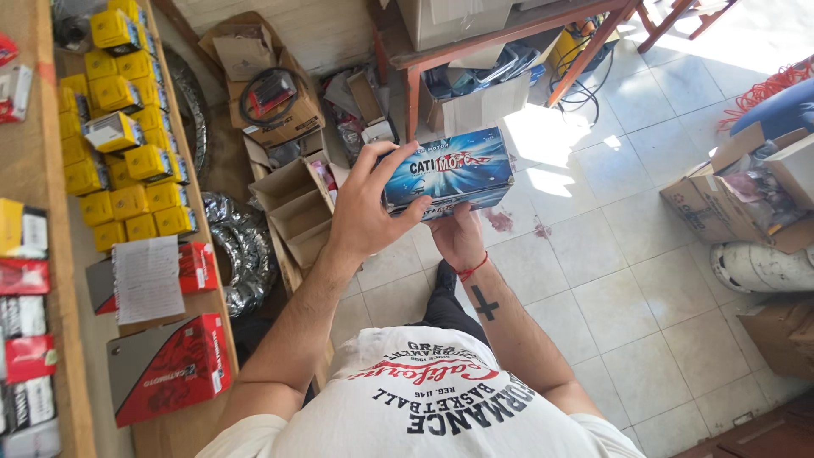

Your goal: The person picks up small boxes from a shelf, opens them to reveal bubble-wrapped items, and places them into a larger cardboard box. The person repeats this process with several different boxes, handling each item individually.

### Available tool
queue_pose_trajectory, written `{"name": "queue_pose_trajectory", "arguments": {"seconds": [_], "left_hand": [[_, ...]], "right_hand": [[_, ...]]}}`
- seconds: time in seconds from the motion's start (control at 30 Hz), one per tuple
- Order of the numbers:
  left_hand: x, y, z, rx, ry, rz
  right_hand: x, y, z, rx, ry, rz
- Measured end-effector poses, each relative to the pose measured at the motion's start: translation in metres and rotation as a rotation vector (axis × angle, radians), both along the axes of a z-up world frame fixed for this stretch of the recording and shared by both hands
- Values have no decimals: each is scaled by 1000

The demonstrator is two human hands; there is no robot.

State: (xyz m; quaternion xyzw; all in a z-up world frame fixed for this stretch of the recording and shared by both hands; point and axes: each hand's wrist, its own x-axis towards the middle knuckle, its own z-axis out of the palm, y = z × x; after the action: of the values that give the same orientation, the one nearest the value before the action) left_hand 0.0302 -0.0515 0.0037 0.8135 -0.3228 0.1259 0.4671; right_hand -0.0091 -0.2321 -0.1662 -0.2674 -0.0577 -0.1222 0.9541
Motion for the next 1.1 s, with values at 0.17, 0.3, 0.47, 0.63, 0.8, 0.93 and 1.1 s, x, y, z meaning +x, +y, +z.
{"name": "queue_pose_trajectory", "arguments": {"seconds": [0.17,0.3,0.47,0.63,0.8,0.93,1.1], "left_hand": [[61,-76,49,115,-78,-7],[133,-131,37,51,-117,30],[199,-169,59,-96,14,89],[264,-197,25,-315,-27,95],[282,-214,-51,-481,649,-372],[306,-218,-85,-484,971,-522],[383,-240,-170,-736,944,-387]], "right_hand": [[61,-88,26,-15,-75,56],[117,-168,-11,23,-96,89],[169,-224,-71,5,-105,109],[199,-241,-52,54,-154,135],[252,-271,-60,-4,-169,25],[309,-290,-76,-95,-98,8],[379,-286,-55,-223,-41,-53]]}}
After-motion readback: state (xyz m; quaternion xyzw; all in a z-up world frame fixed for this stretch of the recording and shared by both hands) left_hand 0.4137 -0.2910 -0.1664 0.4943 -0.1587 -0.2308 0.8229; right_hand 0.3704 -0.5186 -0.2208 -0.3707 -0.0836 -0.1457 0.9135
